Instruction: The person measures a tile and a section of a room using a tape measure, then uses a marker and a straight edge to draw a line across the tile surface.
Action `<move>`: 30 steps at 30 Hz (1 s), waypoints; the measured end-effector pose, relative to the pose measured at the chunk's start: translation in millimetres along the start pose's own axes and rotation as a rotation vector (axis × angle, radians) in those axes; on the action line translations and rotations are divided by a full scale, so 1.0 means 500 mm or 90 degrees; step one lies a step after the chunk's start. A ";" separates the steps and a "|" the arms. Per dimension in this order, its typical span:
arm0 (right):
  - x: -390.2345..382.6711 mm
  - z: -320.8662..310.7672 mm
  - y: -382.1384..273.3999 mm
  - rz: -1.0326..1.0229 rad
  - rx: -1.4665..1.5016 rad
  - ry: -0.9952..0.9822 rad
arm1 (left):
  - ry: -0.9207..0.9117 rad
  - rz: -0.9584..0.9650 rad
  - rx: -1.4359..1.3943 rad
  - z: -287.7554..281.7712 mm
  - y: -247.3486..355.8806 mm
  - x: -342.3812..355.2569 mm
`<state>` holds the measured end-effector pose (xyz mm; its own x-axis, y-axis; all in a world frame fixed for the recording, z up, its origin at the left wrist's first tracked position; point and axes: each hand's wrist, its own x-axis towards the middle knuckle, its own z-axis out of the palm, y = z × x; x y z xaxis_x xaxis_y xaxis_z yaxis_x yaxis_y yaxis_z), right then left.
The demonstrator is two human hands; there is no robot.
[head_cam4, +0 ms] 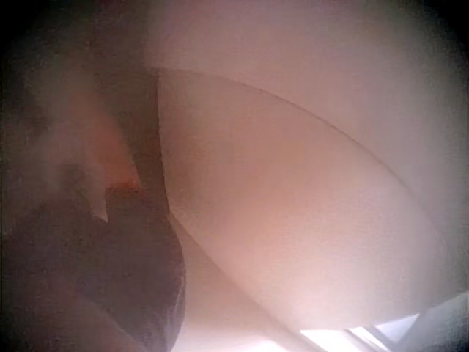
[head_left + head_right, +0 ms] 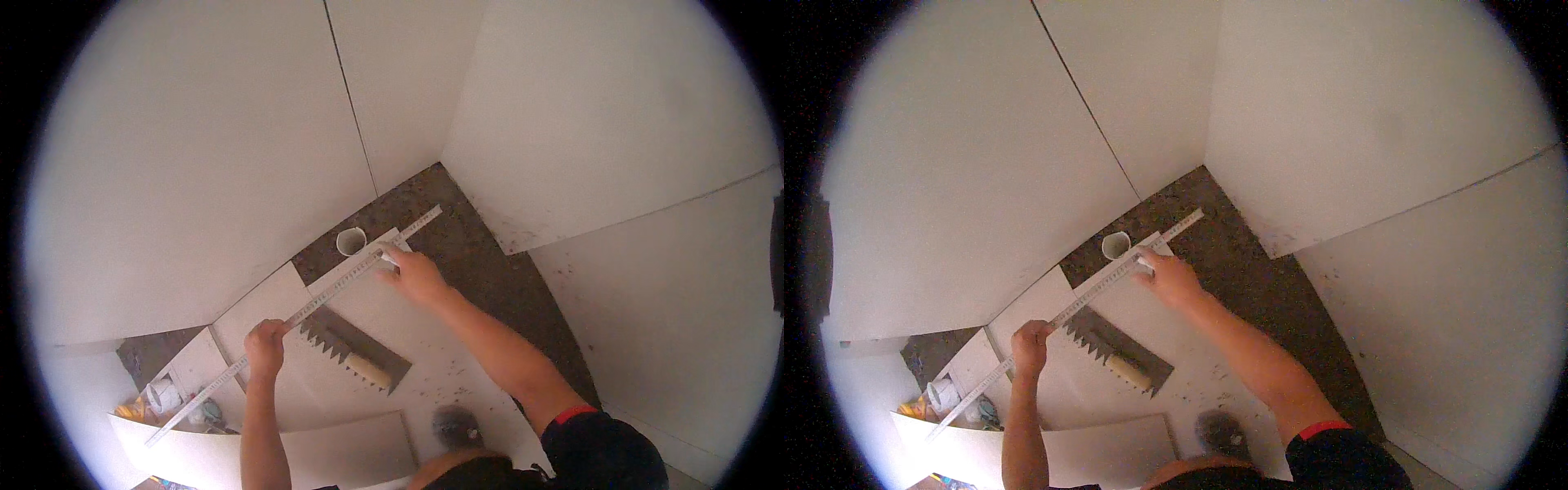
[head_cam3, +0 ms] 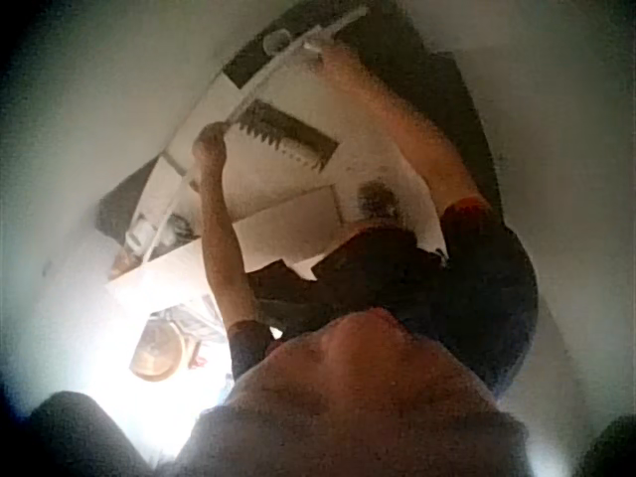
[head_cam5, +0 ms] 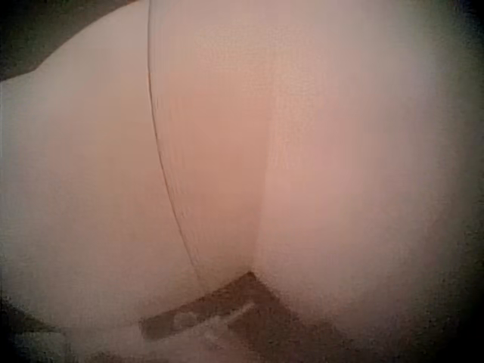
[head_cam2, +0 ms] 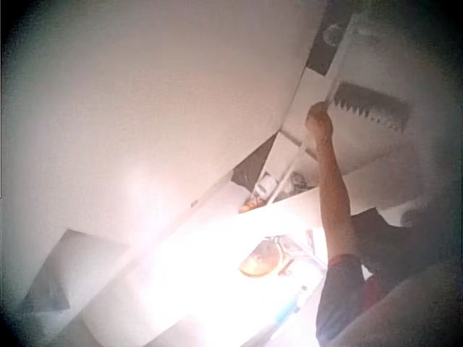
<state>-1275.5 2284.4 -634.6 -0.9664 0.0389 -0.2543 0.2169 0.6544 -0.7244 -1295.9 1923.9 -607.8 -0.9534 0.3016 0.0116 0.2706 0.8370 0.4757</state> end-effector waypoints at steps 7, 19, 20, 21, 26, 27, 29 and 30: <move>0.086 -0.012 0.037 -0.057 -0.099 0.090 | -0.031 0.047 0.046 0.030 0.032 0.067; 0.146 0.000 0.126 0.031 -0.135 0.113 | 0.012 -0.125 -0.103 0.207 0.010 0.091; 0.146 0.000 0.128 0.034 -0.130 0.116 | 0.015 -0.135 -0.101 0.213 0.009 0.090; 0.144 -0.001 0.130 0.036 -0.126 0.120 | 0.018 -0.145 -0.099 0.219 0.009 0.089; 0.024 0.043 0.083 0.030 0.025 0.129 | 0.059 -0.139 -0.094 0.228 -0.013 0.095; -0.010 0.056 0.081 0.024 0.055 0.095 | 0.071 -0.125 -0.096 0.234 -0.026 0.095; -0.086 0.073 0.083 0.043 0.095 0.045 | 0.062 -0.135 -0.078 0.233 0.007 0.111; -0.122 0.077 0.070 0.059 0.111 0.022 | 0.060 -0.143 -0.064 0.228 0.018 0.113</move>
<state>-1203.7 2276.1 -669.3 -0.9449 0.1209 -0.3041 0.3222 0.5067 -0.7996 -1332.3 2000.7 -703.4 -0.9975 0.0660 -0.0244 0.0410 0.8273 0.5602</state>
